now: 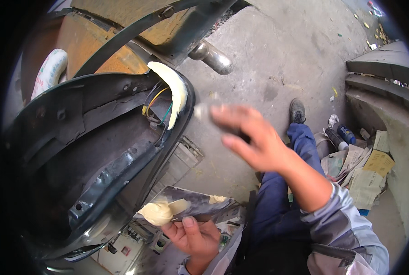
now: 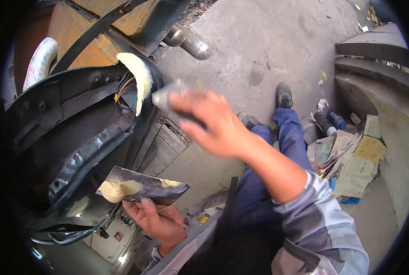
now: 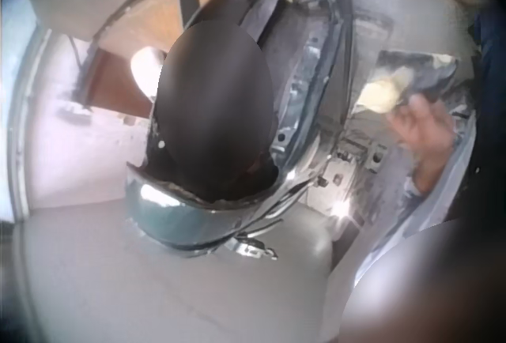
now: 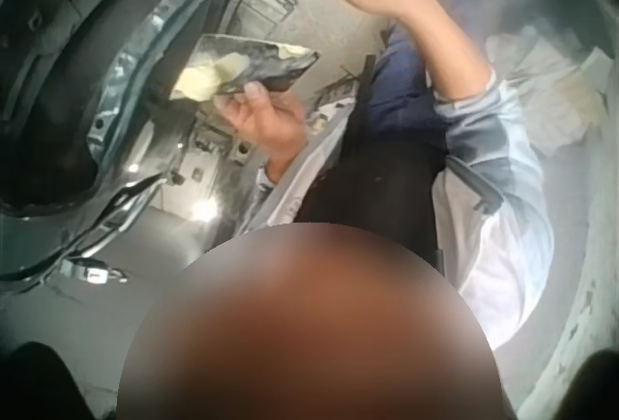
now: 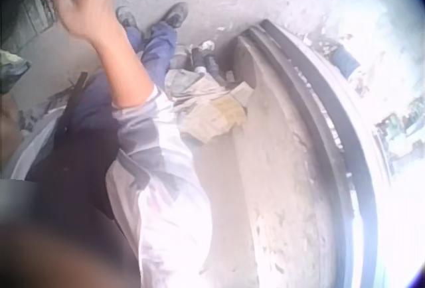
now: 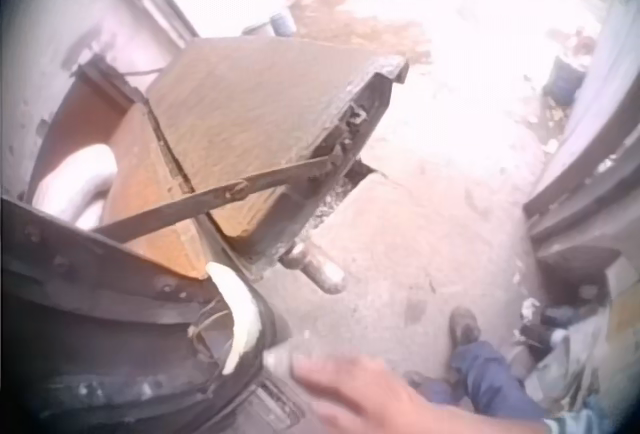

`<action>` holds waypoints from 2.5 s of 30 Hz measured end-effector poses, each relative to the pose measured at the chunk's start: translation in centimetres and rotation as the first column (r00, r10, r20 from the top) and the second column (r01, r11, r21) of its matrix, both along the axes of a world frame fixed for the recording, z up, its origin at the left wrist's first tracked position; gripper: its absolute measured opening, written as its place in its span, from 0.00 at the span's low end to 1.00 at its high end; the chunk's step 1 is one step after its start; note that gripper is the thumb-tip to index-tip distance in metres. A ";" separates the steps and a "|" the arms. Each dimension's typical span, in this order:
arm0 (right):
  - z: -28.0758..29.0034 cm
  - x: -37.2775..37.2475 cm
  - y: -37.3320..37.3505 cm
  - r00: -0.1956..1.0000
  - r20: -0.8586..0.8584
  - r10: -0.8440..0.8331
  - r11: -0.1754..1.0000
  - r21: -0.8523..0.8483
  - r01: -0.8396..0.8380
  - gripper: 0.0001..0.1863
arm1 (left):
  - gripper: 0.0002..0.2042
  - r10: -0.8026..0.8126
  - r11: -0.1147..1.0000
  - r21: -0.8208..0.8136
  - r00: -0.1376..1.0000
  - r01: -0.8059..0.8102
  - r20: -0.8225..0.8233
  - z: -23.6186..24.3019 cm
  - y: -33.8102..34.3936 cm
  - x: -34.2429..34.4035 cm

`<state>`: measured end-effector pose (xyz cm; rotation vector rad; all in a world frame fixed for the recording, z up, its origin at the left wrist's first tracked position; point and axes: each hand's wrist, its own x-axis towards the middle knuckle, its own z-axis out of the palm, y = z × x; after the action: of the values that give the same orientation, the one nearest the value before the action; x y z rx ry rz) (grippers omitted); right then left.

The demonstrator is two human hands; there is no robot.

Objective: The person applies a beige body filler to a dark car bumper using a metal putty knife. They spread the filler across several areas of the bumper, then scrape excess material back onto the knife and continue smoothing the surface.

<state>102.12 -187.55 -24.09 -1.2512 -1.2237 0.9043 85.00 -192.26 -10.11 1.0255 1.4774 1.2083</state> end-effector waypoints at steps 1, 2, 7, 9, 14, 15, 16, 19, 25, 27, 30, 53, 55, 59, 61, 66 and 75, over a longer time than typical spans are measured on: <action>-0.4 -0.5 1.4 0.998 -0.006 -0.065 0.998 0.001 0.065 0.23 | 0.29 -0.004 1.000 -0.005 1.000 0.004 0.012 -0.1 -0.2 0.0; -0.7 -1.0 3.0 0.991 -0.012 -0.130 0.991 0.002 0.130 0.23 | 0.29 0.000 1.000 0.018 1.000 0.000 0.018 -0.2 -0.2 0.3; -1.2 -3.2 5.1 0.977 -0.005 -0.215 0.976 0.025 0.215 0.24 | 0.29 0.025 0.998 0.059 0.999 -0.022 -0.046 -0.1 -0.9 -0.2; -0.8 -4.7 3.7 0.980 0.075 -0.186 0.982 0.007 0.186 0.25 | 0.29 0.042 0.998 0.053 0.997 -0.039 -0.070 -0.2 -1.0 -0.6; -0.1 -7.6 0.9 0.988 0.015 -0.152 0.984 -0.088 0.152 0.25 | 0.29 0.034 0.999 0.032 0.998 -0.032 -0.053 0.2 -0.4 -0.6; 0.0 -7.7 0.5 0.991 -0.017 -0.132 0.988 -0.084 0.130 0.25 | 0.28 0.045 0.999 0.032 0.998 -0.043 -0.053 0.3 -0.2 -0.5; 0.1 -7.6 0.2 0.992 -0.049 -0.113 0.991 -0.078 0.109 0.25 | 0.28 0.055 0.998 0.031 0.997 -0.054 -0.053 0.4 -0.1 -0.5; 2.0 -5.3 -1.5 0.779 -0.628 -0.001 0.990 -0.110 -0.087 0.20 | 0.25 0.064 0.998 0.022 0.998 -0.064 -0.007 0.4 0.4 -0.4; 1.1 -1.1 -4.7 0.632 -0.622 0.461 0.884 0.263 -0.387 0.14 | 0.26 0.044 0.999 0.017 0.999 -0.044 -0.001 1.1 1.7 0.0; -1.0 -1.6 -4.3 0.924 -0.148 0.354 0.935 0.092 -0.343 0.24 | 0.23 0.023 0.997 0.072 1.000 -0.023 0.003 1.0 1.8 0.2; -1.3 -3.5 -0.3 0.991 -0.104 -0.089 0.996 0.005 0.090 0.27 | 0.23 0.023 0.996 0.091 1.000 -0.021 -0.013 0.9 1.4 0.0; 1.3 0.5 -4.3 0.579 -0.664 0.473 0.874 0.271 -0.403 0.22 | 0.26 0.019 1.000 -0.023 0.999 -0.018 0.039 0.7 2.9 1.1; 0.0 1.1 -5.1 0.764 -0.430 0.481 0.876 0.194 -0.442 0.23 | 0.24 0.024 1.000 -0.015 0.999 -0.024 0.029 0.7 3.1 1.6; -1.7 1.9 -6.8 0.879 -0.301 0.369 0.916 -0.039 -0.398 0.25 | 0.22 -0.026 1.000 -0.012 0.999 0.027 0.043 0.6 3.4 2.7; -3.1 3.3 -6.5 0.913 -0.294 0.282 0.933 -0.136 -0.332 0.26 | 0.22 -0.009 1.000 -0.023 0.999 0.010 0.042 0.3 3.6 3.6; -3.9 7.4 -5.8 0.892 -0.393 0.225 0.863 -0.345 -0.370 0.25 | 0.23 -0.008 0.998 -0.064 1.000 0.008 0.002 0.1 3.9 5.7; -3.4 13.4 -3.0 0.905 -0.365 0.217 0.856 -0.376 -0.356 0.23 | 0.23 0.059 0.997 -0.046 0.998 -0.061 -0.031 0.6 5.6 10.2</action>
<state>115.49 -190.56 -27.44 -1.2171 -0.9970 1.6084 95.17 -186.68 -9.51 0.9769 1.5622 1.1994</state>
